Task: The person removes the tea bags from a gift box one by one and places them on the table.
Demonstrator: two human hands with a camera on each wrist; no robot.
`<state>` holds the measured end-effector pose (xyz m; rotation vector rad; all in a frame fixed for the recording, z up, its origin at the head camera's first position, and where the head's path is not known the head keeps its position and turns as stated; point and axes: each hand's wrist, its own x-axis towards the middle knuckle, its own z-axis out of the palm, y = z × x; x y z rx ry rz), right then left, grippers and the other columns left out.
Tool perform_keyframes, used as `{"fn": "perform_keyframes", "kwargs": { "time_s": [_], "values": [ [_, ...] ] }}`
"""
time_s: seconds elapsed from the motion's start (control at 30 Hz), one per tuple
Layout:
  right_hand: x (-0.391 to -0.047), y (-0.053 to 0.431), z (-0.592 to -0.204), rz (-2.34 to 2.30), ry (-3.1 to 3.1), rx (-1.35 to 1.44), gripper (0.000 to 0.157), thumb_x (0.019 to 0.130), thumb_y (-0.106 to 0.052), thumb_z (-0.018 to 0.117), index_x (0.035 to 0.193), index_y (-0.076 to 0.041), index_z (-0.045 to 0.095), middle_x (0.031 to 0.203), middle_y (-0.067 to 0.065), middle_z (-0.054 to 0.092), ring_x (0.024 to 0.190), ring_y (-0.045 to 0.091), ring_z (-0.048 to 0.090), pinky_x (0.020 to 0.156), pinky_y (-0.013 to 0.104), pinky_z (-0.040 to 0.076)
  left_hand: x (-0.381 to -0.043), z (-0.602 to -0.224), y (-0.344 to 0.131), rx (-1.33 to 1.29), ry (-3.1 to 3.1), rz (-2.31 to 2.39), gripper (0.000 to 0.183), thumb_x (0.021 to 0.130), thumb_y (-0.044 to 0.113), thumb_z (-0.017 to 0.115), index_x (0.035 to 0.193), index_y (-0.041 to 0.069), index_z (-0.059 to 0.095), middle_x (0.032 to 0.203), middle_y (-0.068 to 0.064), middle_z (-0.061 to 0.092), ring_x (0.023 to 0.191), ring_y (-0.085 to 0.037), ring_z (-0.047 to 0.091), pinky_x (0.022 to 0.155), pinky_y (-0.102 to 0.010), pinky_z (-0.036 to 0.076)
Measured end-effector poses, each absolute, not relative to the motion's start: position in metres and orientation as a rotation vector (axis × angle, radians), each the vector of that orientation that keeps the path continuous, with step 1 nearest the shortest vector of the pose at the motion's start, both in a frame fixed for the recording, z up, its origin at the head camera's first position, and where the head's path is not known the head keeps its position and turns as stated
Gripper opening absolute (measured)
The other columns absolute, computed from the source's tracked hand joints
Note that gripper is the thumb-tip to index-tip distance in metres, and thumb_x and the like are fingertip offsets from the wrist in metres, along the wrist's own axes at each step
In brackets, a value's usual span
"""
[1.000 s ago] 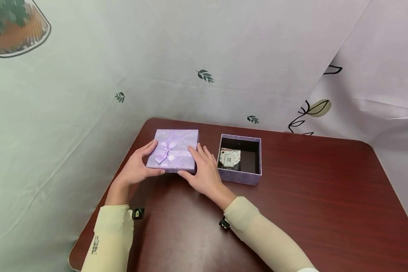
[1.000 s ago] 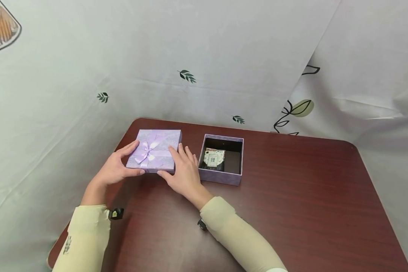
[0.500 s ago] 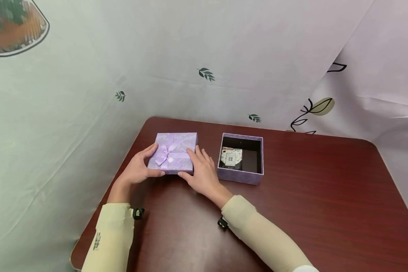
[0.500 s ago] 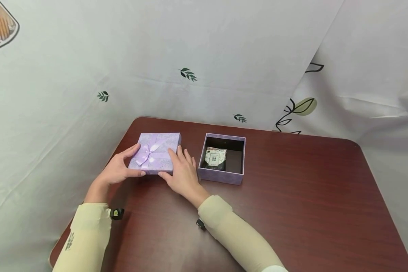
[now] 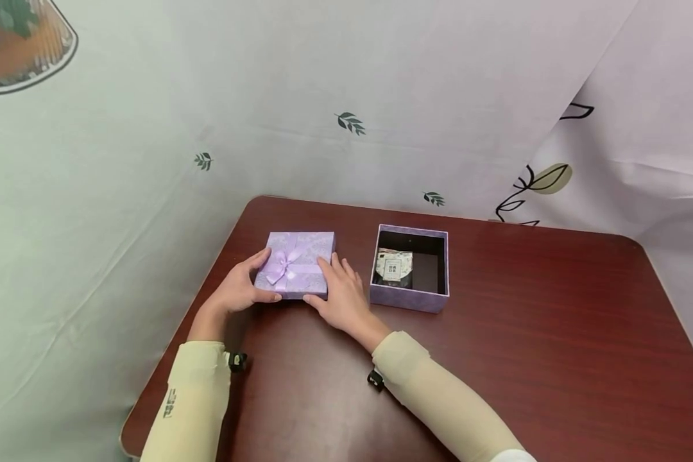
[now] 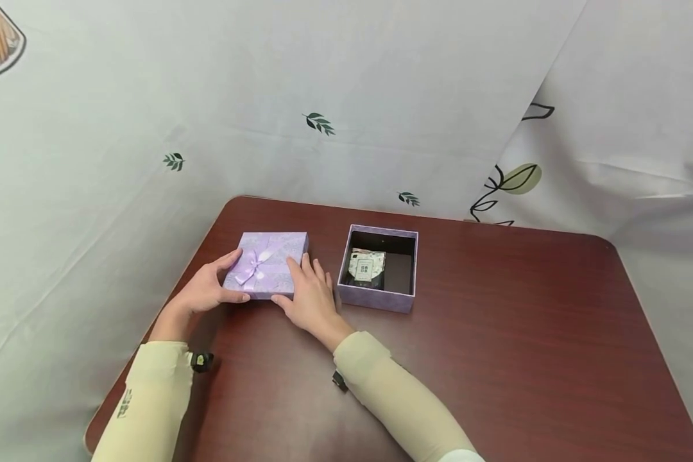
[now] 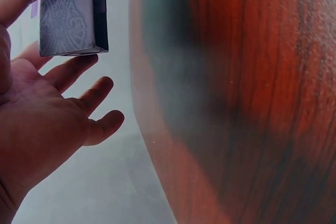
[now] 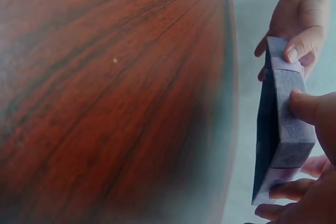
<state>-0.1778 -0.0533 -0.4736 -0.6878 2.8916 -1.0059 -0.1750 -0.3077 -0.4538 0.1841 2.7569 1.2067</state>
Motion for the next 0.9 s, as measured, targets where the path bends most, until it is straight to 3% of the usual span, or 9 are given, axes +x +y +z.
{"fn": "perform_keyframes", "kwargs": {
  "time_s": [0.9],
  "values": [
    [-0.175,-0.062,-0.489,-0.918,2.848,-0.623,0.082,0.089,-0.044,0.075,0.156,-0.016,0.037,0.158,0.022,0.03,0.143,0.042,0.028,0.108,0.063,0.026,-0.18,-0.477,-0.31,0.138,2.696,1.197,0.112,0.068,0.013,0.092,0.157,0.001,0.027,0.159,-0.022,0.026,0.146,-0.04,0.021,0.113,-0.056,0.019]
  ]
}}
